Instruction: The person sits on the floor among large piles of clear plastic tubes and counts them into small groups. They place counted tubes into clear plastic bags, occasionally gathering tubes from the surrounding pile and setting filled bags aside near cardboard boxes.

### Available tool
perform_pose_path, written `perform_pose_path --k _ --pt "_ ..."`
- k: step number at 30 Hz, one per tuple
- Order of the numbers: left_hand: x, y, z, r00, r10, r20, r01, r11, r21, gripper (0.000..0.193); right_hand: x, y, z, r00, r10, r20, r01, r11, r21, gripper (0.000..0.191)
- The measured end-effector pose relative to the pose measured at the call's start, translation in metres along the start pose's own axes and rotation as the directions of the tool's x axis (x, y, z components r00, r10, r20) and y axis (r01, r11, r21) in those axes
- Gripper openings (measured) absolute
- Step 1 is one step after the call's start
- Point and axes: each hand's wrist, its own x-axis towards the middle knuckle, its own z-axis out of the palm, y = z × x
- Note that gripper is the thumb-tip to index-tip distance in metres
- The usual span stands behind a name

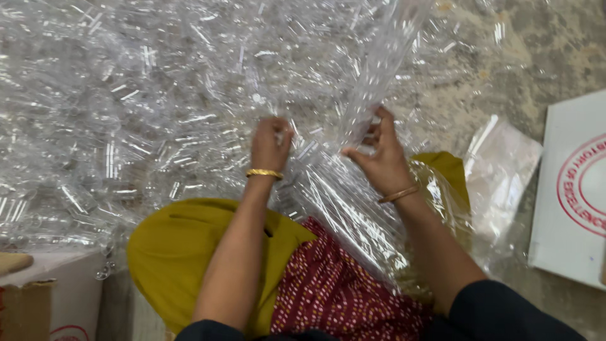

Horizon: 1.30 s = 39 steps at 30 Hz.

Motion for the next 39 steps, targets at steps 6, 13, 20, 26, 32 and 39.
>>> perform_pose_path --k 6,13,20,26,32,39 --pt "-0.002 0.053 0.0 0.878 -0.151 0.454 0.142 0.988 0.054 0.015 -0.038 -0.005 -0.082 0.968 -0.203 -0.148 0.191 0.977 -0.091 0.086" --pt "-0.107 0.252 0.067 0.61 0.47 0.638 -0.187 0.868 -0.461 0.026 -0.14 0.015 -0.164 0.923 -0.241 -0.301 0.159 0.949 -0.272 0.068" --pt "-0.128 0.269 0.111 0.508 0.476 0.717 -0.501 0.841 -0.204 0.04 -0.266 0.076 -0.216 0.9 -0.22 -0.376 -0.015 0.847 -0.532 0.058" --pt "-0.082 0.273 0.113 0.336 0.247 0.909 -0.284 0.947 -0.152 0.031 -0.335 0.128 -0.218 0.947 -0.076 -0.311 -0.186 0.661 -0.727 0.063" --pt "-0.113 0.338 0.099 0.185 0.309 0.933 -0.269 0.929 -0.254 0.089 -0.324 0.129 -0.179 0.906 -0.127 -0.403 -0.242 0.626 -0.741 0.063" --pt "-0.152 0.344 0.113 0.369 0.508 0.778 -0.195 0.861 -0.469 0.091 -0.249 0.107 -0.14 0.9 -0.164 -0.405 0.006 0.931 -0.364 0.043"
